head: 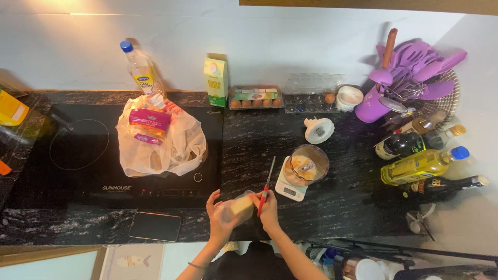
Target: The person cuts a block of cheese with red-handled scissors, dropping pieces into a food processor bowl resting on a digital kitchen scale. They briefly wash their hands at the sink, dry them with a towel, then return to cutting more cheese into the bowl.
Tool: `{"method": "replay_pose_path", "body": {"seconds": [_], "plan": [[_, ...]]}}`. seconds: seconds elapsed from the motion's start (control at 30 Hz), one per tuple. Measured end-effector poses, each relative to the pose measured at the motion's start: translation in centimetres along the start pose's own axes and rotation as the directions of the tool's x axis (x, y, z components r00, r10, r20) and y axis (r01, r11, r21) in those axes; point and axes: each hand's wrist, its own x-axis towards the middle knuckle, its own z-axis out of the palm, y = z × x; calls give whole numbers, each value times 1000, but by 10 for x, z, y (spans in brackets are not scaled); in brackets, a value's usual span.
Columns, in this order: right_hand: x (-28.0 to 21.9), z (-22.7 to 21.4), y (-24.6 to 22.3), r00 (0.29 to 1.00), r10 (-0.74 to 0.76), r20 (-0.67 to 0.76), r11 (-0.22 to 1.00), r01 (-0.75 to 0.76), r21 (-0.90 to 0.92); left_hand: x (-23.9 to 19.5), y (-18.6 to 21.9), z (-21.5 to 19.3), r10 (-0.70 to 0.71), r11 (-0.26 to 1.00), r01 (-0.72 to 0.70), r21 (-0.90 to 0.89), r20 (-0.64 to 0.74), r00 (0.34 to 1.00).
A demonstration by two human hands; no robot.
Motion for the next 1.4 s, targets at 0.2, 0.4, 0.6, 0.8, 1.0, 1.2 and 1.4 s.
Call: {"method": "replay_pose_path", "body": {"seconds": [0.2, 0.4, 0.6, 0.8, 1.0, 1.2, 1.4], "plan": [[-9, 8, -8, 997, -35, -67, 997, 39, 64, 16, 47, -20, 16, 998, -12, -60, 68, 998], [-16, 14, -42, 997, -67, 38, 952, 53, 302, 29, 85, -43, 220, 965, -221, 142, 22, 975], [-22, 13, -65, 992, -115, 49, 988, 109, 113, 43, 98, -53, 293, 901, -297, 315, 61, 954], [-10, 11, -96, 946, -258, 197, 964, 238, 119, 43, 98, -58, 319, 882, -340, 326, 118, 941], [1, 15, -107, 922, -338, 189, 926, 290, 241, 39, 93, -64, 392, 890, -395, 229, 60, 918], [5, 15, -116, 913, -336, 233, 919, 263, 294, 40, 98, -84, 366, 904, -366, 222, 43, 930], [0, 31, -135, 937, -280, 210, 922, 201, 331, 32, 57, -92, 89, 985, -86, -149, 14, 996]]}}
